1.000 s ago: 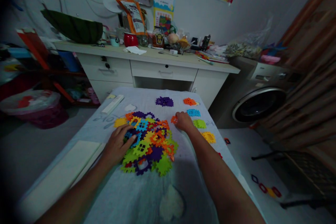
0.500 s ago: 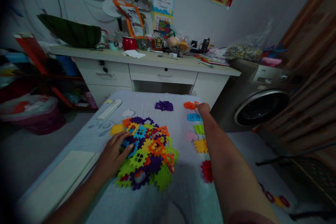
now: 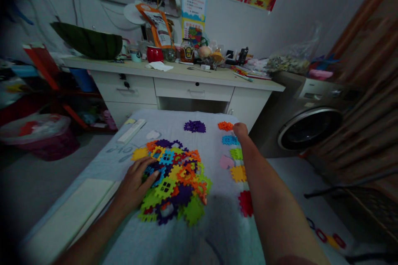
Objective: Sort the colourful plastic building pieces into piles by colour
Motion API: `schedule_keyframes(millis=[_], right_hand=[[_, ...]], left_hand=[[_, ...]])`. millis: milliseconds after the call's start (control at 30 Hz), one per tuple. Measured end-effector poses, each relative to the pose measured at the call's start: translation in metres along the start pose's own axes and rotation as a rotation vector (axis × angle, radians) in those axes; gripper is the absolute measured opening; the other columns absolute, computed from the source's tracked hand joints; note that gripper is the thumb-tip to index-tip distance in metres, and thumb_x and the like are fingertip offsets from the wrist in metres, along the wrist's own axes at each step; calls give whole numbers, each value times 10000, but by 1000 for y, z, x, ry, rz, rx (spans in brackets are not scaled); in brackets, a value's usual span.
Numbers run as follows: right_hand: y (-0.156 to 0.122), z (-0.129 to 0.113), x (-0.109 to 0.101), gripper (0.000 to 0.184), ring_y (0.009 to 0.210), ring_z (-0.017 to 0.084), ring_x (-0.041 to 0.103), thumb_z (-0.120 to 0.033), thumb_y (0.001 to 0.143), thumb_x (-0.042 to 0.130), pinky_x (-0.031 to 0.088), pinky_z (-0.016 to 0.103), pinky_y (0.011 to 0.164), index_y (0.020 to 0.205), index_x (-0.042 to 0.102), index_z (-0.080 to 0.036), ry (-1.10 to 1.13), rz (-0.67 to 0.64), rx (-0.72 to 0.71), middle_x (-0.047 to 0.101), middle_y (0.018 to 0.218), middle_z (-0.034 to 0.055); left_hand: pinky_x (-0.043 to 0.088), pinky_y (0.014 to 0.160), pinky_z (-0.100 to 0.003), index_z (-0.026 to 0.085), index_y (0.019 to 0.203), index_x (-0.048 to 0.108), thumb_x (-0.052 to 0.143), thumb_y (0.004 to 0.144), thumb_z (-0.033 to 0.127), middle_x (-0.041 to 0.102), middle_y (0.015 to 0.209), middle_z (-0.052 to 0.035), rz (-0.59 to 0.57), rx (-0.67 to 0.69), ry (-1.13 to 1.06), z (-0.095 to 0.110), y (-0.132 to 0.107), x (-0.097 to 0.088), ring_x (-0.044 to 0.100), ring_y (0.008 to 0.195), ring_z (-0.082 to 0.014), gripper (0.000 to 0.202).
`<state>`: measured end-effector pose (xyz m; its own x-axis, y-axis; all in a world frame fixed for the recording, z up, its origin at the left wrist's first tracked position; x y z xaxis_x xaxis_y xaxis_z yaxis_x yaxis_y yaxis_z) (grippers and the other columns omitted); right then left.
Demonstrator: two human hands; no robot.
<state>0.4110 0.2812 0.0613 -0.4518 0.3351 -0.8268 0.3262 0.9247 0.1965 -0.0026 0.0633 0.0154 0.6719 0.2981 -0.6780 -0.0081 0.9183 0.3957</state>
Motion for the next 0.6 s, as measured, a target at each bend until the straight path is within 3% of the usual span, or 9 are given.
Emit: schedule_keyframes(millis=[167,267,367,467,600], right_hand=[[-21,-29,-9,374,818,173,674,-210,806,524,499,243,664,1124,674,-83,176,-2,-18,724,1002,118],[-61,-64,7,324,810,166,659,-242,781,542,508,256,693,1041,683,-111,401,-156,-151,724,969,90],[-117,-91,33,273,849,181,655,-283,779,585,516,303,777,999,686,-156,435,-334,-297,722,953,62],[-159,-97,53,263,965,202,642,-243,781,589,502,341,873,1022,678,-184,368,-342,-349,707,1047,69],[-180,-90,67,271,1003,195,645,-179,814,536,487,343,924,1053,664,-187,338,-306,-317,698,1089,77]], left_hand=[[384,1088,-493,238,1140,618,493,902,448,528,1289,-85,72,-7,-19,6,0,-10,482,1250,-275,341],[378,1096,-477,226,1144,619,481,913,433,524,1302,-87,86,8,-8,9,-1,-12,477,1260,-270,340],[381,1094,-469,207,1140,620,474,918,428,530,1301,-97,94,14,8,9,-2,-12,483,1253,-268,346],[401,1078,-454,204,1134,623,474,917,430,548,1272,-100,72,6,16,5,-3,-8,504,1229,-259,347],[420,1056,-451,203,1146,616,491,905,444,570,1240,-97,27,7,31,-1,-3,-1,527,1196,-256,362]])
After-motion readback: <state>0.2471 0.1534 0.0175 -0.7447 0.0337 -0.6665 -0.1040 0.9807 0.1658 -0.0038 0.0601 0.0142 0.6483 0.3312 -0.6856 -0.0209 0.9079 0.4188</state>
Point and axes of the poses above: each hand's wrist, its own y-axis towards the middle knuckle, its own x-axis out of the palm, z = x × y, the point moved 6 cm from there along y, towards the middle knuckle
